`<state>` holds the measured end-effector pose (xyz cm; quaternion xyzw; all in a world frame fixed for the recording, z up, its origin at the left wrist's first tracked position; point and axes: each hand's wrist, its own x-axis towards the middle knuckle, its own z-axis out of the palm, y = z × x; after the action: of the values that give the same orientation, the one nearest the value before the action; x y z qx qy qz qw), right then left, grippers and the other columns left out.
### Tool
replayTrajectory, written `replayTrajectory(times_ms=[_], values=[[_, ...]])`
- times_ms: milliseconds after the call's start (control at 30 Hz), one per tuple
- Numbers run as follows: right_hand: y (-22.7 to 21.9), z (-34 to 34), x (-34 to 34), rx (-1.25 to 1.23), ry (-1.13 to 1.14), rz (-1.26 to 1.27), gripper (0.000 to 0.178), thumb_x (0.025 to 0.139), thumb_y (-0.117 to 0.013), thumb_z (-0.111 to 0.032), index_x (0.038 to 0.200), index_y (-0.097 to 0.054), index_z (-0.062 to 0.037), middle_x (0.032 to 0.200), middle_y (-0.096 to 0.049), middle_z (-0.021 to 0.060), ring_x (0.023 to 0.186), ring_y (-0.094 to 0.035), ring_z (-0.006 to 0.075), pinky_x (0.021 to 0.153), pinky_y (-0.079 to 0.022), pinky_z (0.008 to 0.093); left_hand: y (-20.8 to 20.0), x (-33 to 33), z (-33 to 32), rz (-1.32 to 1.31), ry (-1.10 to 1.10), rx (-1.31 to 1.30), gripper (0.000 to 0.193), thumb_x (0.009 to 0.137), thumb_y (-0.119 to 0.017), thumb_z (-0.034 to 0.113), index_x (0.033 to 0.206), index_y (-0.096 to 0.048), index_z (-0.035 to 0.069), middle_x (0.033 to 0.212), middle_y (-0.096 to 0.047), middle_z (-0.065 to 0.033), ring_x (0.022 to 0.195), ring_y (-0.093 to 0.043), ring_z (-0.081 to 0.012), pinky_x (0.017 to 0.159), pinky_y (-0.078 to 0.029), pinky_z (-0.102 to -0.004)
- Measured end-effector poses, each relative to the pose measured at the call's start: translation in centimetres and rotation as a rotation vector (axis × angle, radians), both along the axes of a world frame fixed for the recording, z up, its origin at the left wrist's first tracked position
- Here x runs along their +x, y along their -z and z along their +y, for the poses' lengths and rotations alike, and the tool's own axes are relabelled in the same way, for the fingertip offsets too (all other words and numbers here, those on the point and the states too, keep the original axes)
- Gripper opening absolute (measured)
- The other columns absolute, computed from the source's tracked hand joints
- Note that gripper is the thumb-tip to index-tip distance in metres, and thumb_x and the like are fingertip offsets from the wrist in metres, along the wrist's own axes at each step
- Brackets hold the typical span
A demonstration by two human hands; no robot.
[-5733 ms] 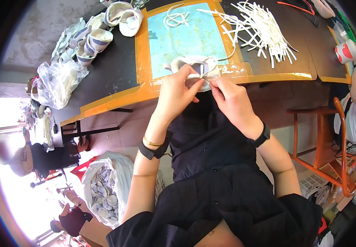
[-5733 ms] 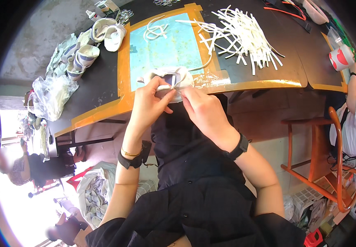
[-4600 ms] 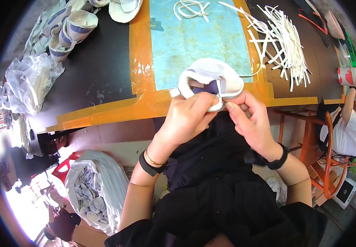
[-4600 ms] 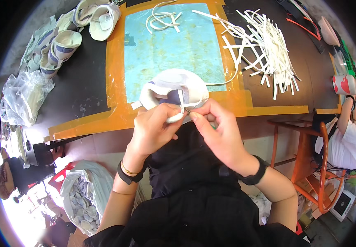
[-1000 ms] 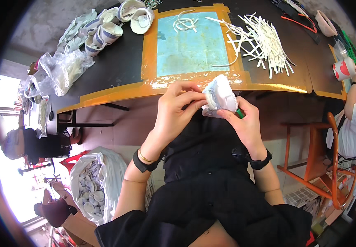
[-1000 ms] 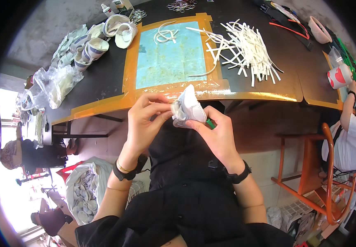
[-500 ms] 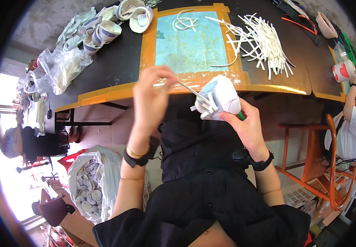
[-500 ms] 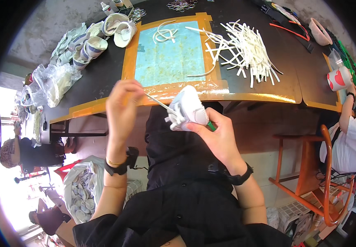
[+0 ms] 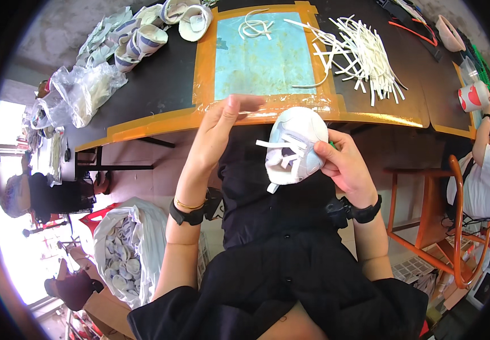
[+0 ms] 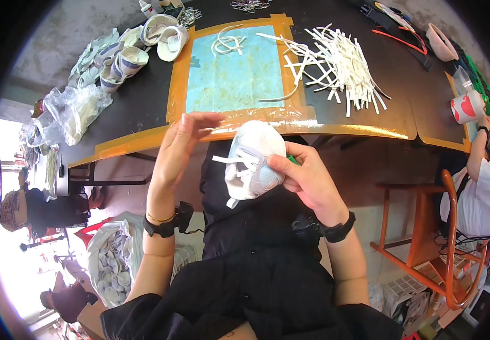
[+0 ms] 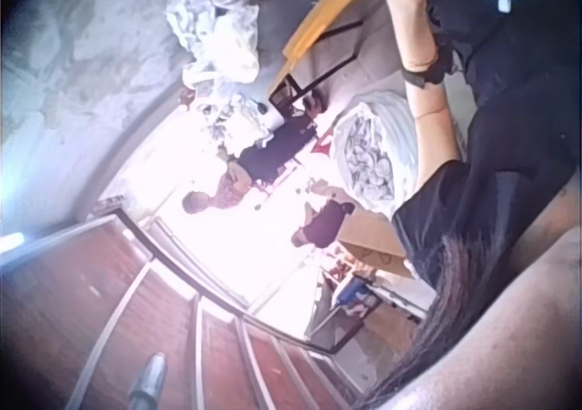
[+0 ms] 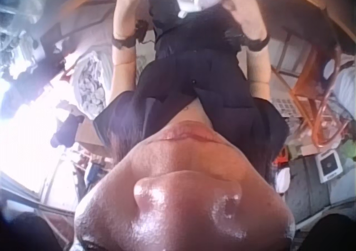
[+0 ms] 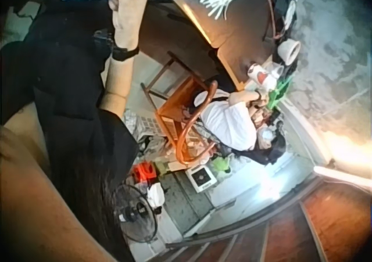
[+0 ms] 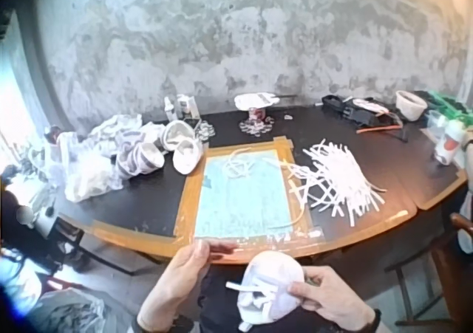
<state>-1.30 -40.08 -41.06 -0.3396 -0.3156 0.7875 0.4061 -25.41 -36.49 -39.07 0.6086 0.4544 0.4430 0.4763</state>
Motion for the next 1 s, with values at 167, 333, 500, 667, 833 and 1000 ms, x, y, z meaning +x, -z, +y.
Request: replayTrajectory(times_ms=[167, 333, 500, 667, 833, 1000], values=[[0.1, 0.2, -0.3, -0.011, -0.013, 0.032, 0.026, 0.087, -0.064, -0.017, 0.105, -0.059, 0.0008, 0.071, -0.055, -0.0045, 0.047, -0.029, -0.0034, 0.041, -0.017, 0.0158, 1.2, 1.2, -0.8, -0.28, 0.309, -0.397, 0.047, 0.097, -0.044, 0.037, 0.117, -0.055, -0.004, 0.105, -0.063, -0.0097, 0.1, -0.057, -0.016, 0.087, -0.043, -0.0295], [0.4, 0.7, -0.6, -0.025, 0.253, 0.005, 0.016, 0.092, -0.057, -0.021, 0.096, -0.057, -0.0048, 0.077, -0.055, -0.0024, 0.043, -0.026, -0.0023, 0.038, -0.017, 0.0157, 1.8, 1.7, -0.1, -0.803, 0.116, -0.554, 0.036, 0.094, -0.051, 0.029, 0.115, -0.055, 0.0, 0.103, -0.063, -0.0088, 0.095, -0.06, -0.015, 0.082, -0.049, -0.031], [0.5, 0.5, -1.3, 0.054, 0.421, -0.213, 0.019, 0.093, -0.055, -0.02, 0.095, -0.058, -0.0015, 0.078, -0.055, -0.0012, 0.042, -0.025, -0.0029, 0.037, -0.017, 0.0161, 2.2, 2.3, 0.2, -0.903, -0.203, -0.314, 0.032, 0.094, -0.052, 0.019, 0.12, -0.049, 0.003, 0.112, -0.06, -0.0069, 0.101, -0.059, -0.016, 0.087, -0.047, -0.032], [-0.4, 0.3, -3.1, 0.567, 0.471, -0.639, 0.008, 0.083, -0.063, -0.002, 0.09, -0.064, 0.0002, 0.085, -0.058, 0.0005, 0.073, -0.05, 0.0035, 0.055, -0.036, 0.016, 2.6, 3.3, -0.9, -0.902, -0.117, -0.379, 0.032, 0.093, -0.054, 0.017, 0.121, -0.048, 0.003, 0.114, -0.059, -0.0066, 0.103, -0.057, -0.0145, 0.089, -0.046, -0.0314], [-1.8, 1.1, -3.0, 0.764, 0.561, -0.539, 0.014, 0.079, -0.068, -0.002, 0.092, -0.064, -0.0006, 0.096, -0.059, 0.0065, 0.078, -0.053, 0.0078, 0.057, -0.038, 0.0178, 2.4, 3.1, -0.9, -0.822, -0.183, -0.366, 0.026, 0.092, -0.056, 0.021, 0.111, -0.052, 0.004, 0.104, -0.062, -0.0062, 0.091, -0.062, -0.0133, 0.078, -0.05, -0.0282], [-2.7, 0.6, -3.5, 1.046, 0.516, -0.715, 0.017, 0.073, -0.073, -0.003, 0.09, -0.068, -0.0025, 0.09, -0.06, 0.0058, 0.07, -0.054, 0.0104, 0.057, -0.041, 0.0215, 1.6, 3.0, -1.1, -0.577, -0.231, -0.259, 0.019, 0.093, -0.054, 0.019, 0.104, -0.053, 0.003, 0.099, -0.063, -0.0061, 0.086, -0.062, -0.0102, 0.075, -0.05, -0.0231]])
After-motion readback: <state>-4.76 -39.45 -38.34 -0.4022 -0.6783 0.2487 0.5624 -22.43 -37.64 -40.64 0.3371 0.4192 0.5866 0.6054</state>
